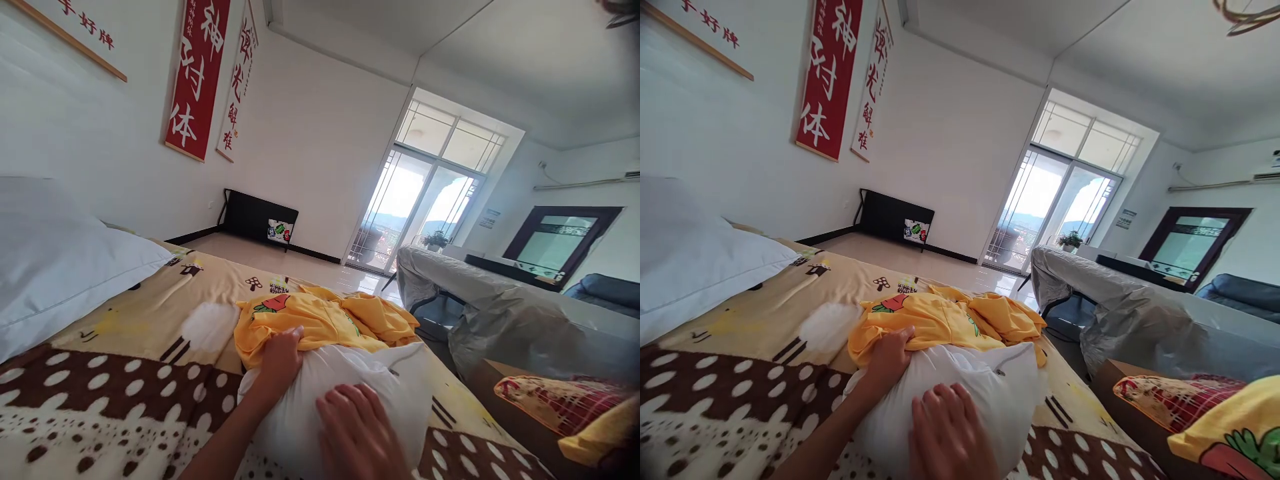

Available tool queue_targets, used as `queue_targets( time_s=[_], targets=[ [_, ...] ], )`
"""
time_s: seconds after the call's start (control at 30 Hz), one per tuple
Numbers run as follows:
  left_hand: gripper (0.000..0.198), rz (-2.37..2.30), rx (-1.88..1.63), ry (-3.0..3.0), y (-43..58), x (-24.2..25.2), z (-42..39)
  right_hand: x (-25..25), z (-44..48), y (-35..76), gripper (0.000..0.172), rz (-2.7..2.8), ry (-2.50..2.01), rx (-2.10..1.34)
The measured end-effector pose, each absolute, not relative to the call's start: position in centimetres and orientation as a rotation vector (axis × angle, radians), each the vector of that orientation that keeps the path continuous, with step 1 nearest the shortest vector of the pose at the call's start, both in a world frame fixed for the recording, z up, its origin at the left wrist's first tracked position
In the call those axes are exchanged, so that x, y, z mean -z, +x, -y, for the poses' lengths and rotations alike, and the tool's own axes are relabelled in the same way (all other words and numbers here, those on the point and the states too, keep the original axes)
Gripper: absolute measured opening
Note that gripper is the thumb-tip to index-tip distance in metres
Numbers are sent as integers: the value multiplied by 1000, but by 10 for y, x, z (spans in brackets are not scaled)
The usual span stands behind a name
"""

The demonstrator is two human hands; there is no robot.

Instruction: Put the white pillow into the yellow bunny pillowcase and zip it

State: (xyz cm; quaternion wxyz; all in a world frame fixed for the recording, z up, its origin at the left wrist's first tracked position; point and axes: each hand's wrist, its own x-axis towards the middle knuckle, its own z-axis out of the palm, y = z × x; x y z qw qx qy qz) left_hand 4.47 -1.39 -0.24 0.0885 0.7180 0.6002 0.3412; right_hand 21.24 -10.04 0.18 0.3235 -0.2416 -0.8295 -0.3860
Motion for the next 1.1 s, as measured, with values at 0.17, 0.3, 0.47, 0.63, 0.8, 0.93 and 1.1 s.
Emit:
queue_targets(
  time_s=[0.17, 0.3, 0.47, 0.63, 0.8, 0.93, 1.1],
  targets=[
    [29, -1805, -1043, 2094, 42, 0, 12, 37, 98, 189, 71, 2266, -905, 1202],
    [25, -1828, -1056, 2103, 42, -7, 18, 31, 76, 184, 88, 2460, -1078, 1044],
    [30, -1764, -1056, 2290, 57, -9, 36, 15, 52, 189, 59, 2536, -1287, 779],
    [26, -1989, -1168, 2627, 53, -6, 38, 0, 39, 206, 38, 2408, -1544, 644],
    [21, -2212, -1588, 2584, 35, 3, 22, -12, 27, 219, 42, 2255, -1700, 611],
    [26, -2247, -1635, 2505, 34, 11, 14, -17, 13, 226, 43, 2190, -1801, 570],
    [26, -2175, -1617, 2446, 41, 17, 12, -26, -5, 239, 41, 2074, -1911, 520]
  ],
)
